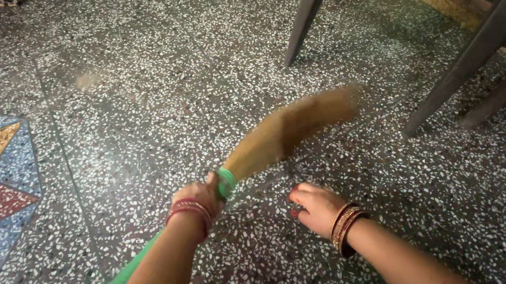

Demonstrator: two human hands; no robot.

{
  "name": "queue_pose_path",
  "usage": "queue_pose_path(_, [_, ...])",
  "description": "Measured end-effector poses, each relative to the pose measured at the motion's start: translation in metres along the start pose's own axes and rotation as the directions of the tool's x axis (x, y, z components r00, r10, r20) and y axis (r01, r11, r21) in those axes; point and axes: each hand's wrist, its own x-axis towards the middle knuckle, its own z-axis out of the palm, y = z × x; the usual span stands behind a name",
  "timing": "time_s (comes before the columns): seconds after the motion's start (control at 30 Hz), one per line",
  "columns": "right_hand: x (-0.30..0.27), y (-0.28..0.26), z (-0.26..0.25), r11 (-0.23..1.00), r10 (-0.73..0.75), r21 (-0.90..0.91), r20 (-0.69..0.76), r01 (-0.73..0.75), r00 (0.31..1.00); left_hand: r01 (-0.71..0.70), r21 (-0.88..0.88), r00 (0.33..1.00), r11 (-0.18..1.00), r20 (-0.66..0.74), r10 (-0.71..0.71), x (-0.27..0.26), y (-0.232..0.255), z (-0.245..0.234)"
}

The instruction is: The person sweeps the floor using a broom, moving dirt and debris from underneath chairs and along the edges of the room.

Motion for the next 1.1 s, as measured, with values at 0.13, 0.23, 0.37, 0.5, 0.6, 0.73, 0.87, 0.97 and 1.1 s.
queue_pose_path(0.13, [0.0,-0.009,0.001,0.995,0.084,0.046,0.115,-0.09,0.99,0.09,-0.211,0.988,0.973,-0.107,-0.115,0.011,-0.005,-0.019])
queue_pose_path(0.23, [0.012,-0.019,0.004,0.996,0.046,0.075,0.077,-0.052,0.996,0.109,-0.37,0.979,0.923,-0.121,-0.164,0.009,0.001,-0.046])
queue_pose_path(0.37, [0.022,-0.047,0.005,0.84,0.185,0.465,0.243,-0.281,0.952,0.013,-0.564,0.943,0.825,-0.269,-0.198,-0.007,0.031,-0.065])
queue_pose_path(0.5, [0.038,-0.065,0.015,0.794,0.156,0.558,0.196,-0.241,0.968,-0.135,-0.676,0.919,0.724,-0.358,-0.163,-0.012,0.064,-0.085])
queue_pose_path(0.6, [0.044,-0.072,0.031,0.542,0.017,0.836,0.093,-0.088,0.995,-0.238,-0.717,0.881,0.655,-0.443,-0.165,-0.011,0.082,-0.094])
queue_pose_path(0.73, [0.038,-0.078,0.036,0.131,0.042,0.989,0.064,-0.069,0.997,-0.249,-0.765,0.875,0.594,-0.441,-0.201,-0.011,0.096,-0.093])
queue_pose_path(0.87, [0.031,-0.077,0.045,0.044,0.085,0.996,0.071,-0.075,0.994,-0.205,-0.798,0.9,0.567,-0.381,-0.211,-0.009,0.097,-0.077])
queue_pose_path(0.97, [0.026,-0.072,0.062,0.072,0.105,0.989,0.122,-0.13,0.987,-0.145,-0.812,0.923,0.565,-0.317,-0.218,-0.01,0.094,-0.061])
queue_pose_path(1.1, [0.018,-0.073,0.087,0.103,0.084,0.964,0.237,-0.245,0.968,-0.065,-0.842,0.934,0.535,-0.24,-0.265,-0.008,0.083,-0.031])
